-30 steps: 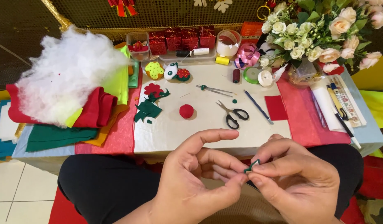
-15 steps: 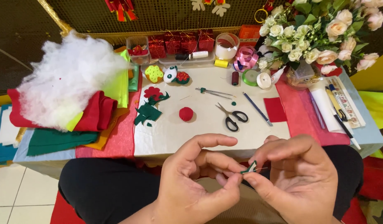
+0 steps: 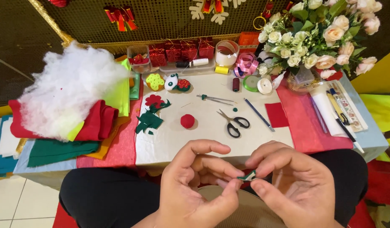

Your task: Cutting, marking, and assembling small felt pieces to create decorative items.

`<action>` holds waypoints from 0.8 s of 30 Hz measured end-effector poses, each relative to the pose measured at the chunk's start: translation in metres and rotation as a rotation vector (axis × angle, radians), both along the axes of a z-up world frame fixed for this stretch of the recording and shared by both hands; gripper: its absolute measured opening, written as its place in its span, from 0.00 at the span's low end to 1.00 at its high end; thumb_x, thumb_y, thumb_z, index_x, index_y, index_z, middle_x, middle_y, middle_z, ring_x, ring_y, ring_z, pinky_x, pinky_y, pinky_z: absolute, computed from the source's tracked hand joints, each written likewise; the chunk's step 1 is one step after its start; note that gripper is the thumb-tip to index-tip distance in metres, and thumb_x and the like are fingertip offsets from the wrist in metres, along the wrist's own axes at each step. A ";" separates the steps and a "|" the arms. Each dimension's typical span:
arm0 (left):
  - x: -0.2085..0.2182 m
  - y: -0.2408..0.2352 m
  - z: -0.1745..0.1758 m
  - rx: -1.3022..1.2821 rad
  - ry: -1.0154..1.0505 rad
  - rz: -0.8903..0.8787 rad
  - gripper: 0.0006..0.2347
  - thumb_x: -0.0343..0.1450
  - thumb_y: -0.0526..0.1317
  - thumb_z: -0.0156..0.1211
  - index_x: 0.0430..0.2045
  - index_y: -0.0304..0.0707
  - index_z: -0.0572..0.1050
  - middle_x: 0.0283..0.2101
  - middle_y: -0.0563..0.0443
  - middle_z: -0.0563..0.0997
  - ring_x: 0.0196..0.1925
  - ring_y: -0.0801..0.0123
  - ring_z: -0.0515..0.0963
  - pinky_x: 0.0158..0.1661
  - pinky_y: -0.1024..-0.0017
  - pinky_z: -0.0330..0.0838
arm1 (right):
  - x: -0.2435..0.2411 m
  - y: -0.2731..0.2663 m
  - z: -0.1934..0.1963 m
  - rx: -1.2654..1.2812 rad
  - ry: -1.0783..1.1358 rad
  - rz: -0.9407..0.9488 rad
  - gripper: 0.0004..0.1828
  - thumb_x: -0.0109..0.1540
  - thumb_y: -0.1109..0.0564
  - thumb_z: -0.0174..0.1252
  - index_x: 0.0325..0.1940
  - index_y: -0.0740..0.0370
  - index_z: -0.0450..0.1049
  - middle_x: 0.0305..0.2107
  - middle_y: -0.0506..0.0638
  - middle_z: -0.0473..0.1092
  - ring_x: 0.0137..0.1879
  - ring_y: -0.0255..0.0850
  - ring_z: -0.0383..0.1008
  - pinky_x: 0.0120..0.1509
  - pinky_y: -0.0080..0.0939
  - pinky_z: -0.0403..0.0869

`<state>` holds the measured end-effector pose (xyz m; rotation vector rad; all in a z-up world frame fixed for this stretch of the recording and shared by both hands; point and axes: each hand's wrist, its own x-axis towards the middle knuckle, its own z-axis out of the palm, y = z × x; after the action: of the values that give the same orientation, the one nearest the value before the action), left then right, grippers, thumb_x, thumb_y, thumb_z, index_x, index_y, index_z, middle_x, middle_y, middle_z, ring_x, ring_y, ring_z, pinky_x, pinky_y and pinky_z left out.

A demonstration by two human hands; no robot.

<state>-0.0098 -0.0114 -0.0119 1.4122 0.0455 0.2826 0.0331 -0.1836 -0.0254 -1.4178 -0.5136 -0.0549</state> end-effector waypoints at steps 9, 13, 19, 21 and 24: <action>-0.001 0.001 0.002 0.003 -0.059 -0.046 0.19 0.60 0.35 0.73 0.44 0.35 0.77 0.29 0.49 0.89 0.32 0.76 0.89 0.39 0.77 0.88 | 0.004 0.002 0.004 -0.084 -0.136 0.004 0.03 0.57 0.59 0.64 0.33 0.60 0.76 0.33 0.56 0.77 0.40 0.41 0.76 0.48 0.35 0.73; -0.001 0.001 -0.001 -0.014 -0.096 -0.033 0.17 0.63 0.35 0.72 0.45 0.31 0.77 0.29 0.47 0.89 0.34 0.72 0.90 0.40 0.76 0.88 | -0.001 0.002 0.000 -0.078 -0.196 -0.109 0.07 0.55 0.60 0.64 0.37 0.62 0.76 0.35 0.57 0.78 0.42 0.41 0.76 0.50 0.34 0.74; -0.001 -0.001 -0.003 -0.061 -0.117 -0.088 0.21 0.65 0.32 0.71 0.52 0.25 0.73 0.32 0.43 0.89 0.38 0.69 0.90 0.43 0.74 0.88 | -0.004 0.008 0.008 -0.197 -0.393 -0.323 0.05 0.53 0.61 0.62 0.31 0.61 0.74 0.32 0.59 0.76 0.35 0.42 0.75 0.44 0.35 0.72; -0.001 0.000 0.001 -0.059 -0.093 -0.106 0.22 0.65 0.33 0.71 0.53 0.27 0.73 0.34 0.44 0.89 0.38 0.71 0.89 0.44 0.74 0.88 | -0.003 0.008 0.008 -0.196 -0.398 -0.323 0.04 0.53 0.61 0.62 0.31 0.61 0.74 0.32 0.58 0.76 0.36 0.42 0.76 0.46 0.37 0.72; 0.000 0.002 0.005 -0.064 -0.043 -0.147 0.24 0.64 0.34 0.71 0.56 0.32 0.73 0.36 0.45 0.90 0.38 0.73 0.89 0.46 0.74 0.87 | -0.005 0.011 0.011 -0.198 -0.400 -0.346 0.04 0.54 0.62 0.61 0.31 0.60 0.73 0.32 0.58 0.75 0.38 0.43 0.76 0.49 0.39 0.72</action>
<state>-0.0103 -0.0094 -0.0066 1.3382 -0.0840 0.1880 0.0286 -0.1726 -0.0148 -1.6880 -0.6065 -0.5882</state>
